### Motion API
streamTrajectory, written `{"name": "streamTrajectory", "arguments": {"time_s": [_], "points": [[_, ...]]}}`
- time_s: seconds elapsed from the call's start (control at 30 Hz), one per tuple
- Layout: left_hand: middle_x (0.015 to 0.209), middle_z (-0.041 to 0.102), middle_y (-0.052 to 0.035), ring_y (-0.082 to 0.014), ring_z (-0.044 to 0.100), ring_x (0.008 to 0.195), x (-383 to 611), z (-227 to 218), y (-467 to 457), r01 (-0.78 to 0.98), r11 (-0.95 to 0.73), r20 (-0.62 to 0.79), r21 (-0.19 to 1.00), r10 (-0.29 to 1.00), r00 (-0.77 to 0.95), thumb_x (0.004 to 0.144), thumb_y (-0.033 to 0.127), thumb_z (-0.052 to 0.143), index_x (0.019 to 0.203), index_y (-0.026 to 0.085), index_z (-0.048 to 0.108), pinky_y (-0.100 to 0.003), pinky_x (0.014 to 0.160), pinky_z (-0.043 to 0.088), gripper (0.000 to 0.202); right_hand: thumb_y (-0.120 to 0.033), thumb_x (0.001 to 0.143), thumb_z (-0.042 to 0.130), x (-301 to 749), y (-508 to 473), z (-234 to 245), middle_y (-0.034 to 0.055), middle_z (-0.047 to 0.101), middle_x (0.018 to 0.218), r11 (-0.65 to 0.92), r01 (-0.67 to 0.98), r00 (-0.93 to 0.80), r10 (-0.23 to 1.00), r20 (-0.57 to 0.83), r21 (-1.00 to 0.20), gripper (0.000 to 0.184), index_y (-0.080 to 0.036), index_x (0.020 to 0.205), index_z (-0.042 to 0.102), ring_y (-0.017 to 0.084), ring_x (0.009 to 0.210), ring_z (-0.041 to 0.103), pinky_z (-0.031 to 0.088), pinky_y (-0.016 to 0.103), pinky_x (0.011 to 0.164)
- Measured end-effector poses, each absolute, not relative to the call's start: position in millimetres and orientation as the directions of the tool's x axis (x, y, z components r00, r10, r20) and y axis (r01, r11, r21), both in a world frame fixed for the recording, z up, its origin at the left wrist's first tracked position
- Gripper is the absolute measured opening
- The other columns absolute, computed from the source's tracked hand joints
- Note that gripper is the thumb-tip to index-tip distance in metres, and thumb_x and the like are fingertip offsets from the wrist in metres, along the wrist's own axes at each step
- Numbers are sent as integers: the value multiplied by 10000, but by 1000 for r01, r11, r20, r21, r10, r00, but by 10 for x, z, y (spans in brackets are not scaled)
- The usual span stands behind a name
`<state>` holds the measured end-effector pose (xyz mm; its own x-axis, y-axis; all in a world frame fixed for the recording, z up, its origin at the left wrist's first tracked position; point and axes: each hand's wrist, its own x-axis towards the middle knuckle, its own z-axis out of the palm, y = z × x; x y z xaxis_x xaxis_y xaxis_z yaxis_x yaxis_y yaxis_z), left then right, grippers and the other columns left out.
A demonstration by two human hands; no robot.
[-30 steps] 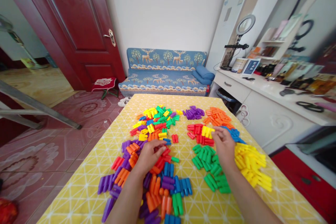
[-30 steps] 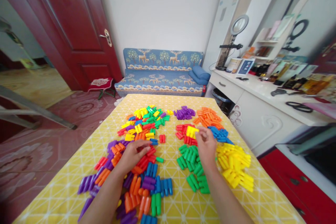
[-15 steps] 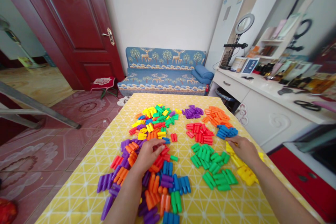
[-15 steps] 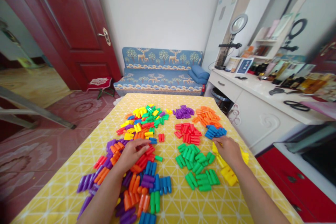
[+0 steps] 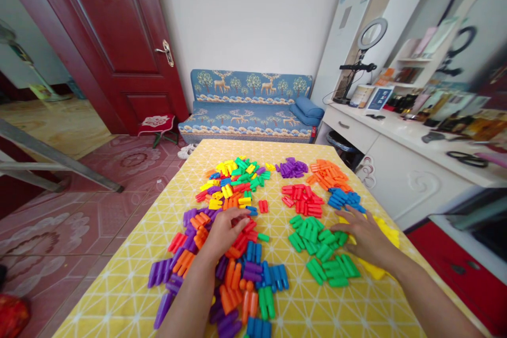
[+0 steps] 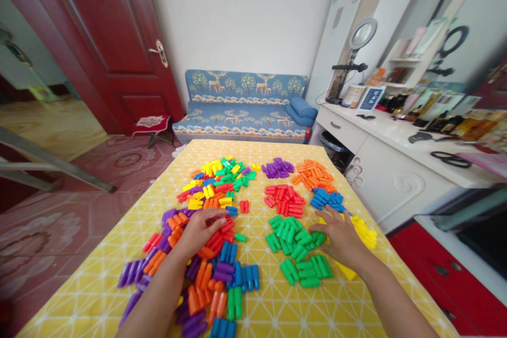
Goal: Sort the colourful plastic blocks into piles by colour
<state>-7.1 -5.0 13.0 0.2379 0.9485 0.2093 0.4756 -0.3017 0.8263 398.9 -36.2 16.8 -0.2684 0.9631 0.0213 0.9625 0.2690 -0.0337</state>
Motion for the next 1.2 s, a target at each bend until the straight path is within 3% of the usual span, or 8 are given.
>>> {"name": "streamTrajectory", "arguments": {"time_s": [0.17, 0.33, 0.5, 0.6, 0.77, 0.9, 1.1, 1.2], "points": [[937, 724, -72, -190, 668, 838, -80, 136, -57, 485, -316, 221, 815, 944, 245, 828, 247, 563, 1014, 168, 719, -285, 771, 505, 256, -245, 669, 669, 4064, -249, 61, 65, 554, 1334, 199, 973, -184, 974, 129, -117, 344, -315, 1001, 720, 402, 1310, 375, 184, 713, 1015], [945, 725, -74, -191, 669, 841, -82, 142, -53, 485, -324, 228, 812, 942, 246, 830, 245, 564, 1018, 173, 718, -291, 783, 506, 253, -401, 743, 646, 3996, -142, -23, 114, 634, 1211, 249, 883, -133, 945, 298, -397, 346, -236, 1040, 713, 331, 1135, 570, 401, 563, 985], [932, 726, -68, -190, 669, 836, -80, 138, -65, 487, -327, 232, 810, 941, 246, 822, 235, 572, 1011, 178, 720, -290, 771, 510, 246, -507, 759, 639, 3627, -208, 86, 98, 648, 1184, 283, 744, -66, 932, 355, -605, 438, -228, 1095, 676, 286, 1125, 585, 442, 483, 992], [936, 724, -69, -191, 667, 841, -77, 128, -64, 474, -319, 224, 821, 943, 246, 826, 238, 567, 1012, 179, 719, -301, 789, 512, 247, -480, 793, 617, 3304, -288, 222, 87, 670, 1129, 295, 659, -18, 926, 378, -692, 356, -228, 1034, 688, 259, 1100, 598, 448, 446, 994], [938, 705, -73, -191, 658, 830, -78, 112, -45, 494, -335, 240, 803, 939, 246, 837, 246, 562, 1026, 187, 715, -326, 795, 520, 250, -358, 838, 588, 2571, -371, 308, 83, 667, 1114, 352, 502, -149, 935, 321, -790, 255, -226, 1035, 679, 227, 1068, 605, 459, 418, 971], [1202, 610, -97, -235, 584, 1096, -95, 83, -33, 543, -414, 345, 730, 910, 229, 837, 243, 575, 1042, 214, 713, -397, 968, 461, 249, -278, 796, 616, 2007, -316, 137, 77, 612, 1212, 363, 445, -196, 931, 307, -819, 247, -240, 1030, 685, 226, 1148, 553, 411, 435, 1025], [1476, 386, -108, -294, 342, 1369, -119, 23, -32, 655, -409, 332, 636, 911, 246, 835, 305, 595, 1303, 236, 552, -486, 1113, 306, 475, -253, 736, 618, 1629, -105, -238, 99, 395, 1453, 285, 421, -86, 958, 275, -861, 611, -218, 1333, 492, 254, 1333, 370, 313, 468, 1097], [1496, 358, -121, -277, 337, 1377, -118, -2, -18, 647, -400, 300, 649, 916, 265, 850, 317, 574, 1396, 219, 435, -476, 1120, 299, 572, -266, 713, 633, 1583, -19, -297, 109, 396, 1449, 215, 384, -63, 976, 207, -898, 746, -219, 1414, 380, 262, 1209, 484, 390, 473, 1023]]}}
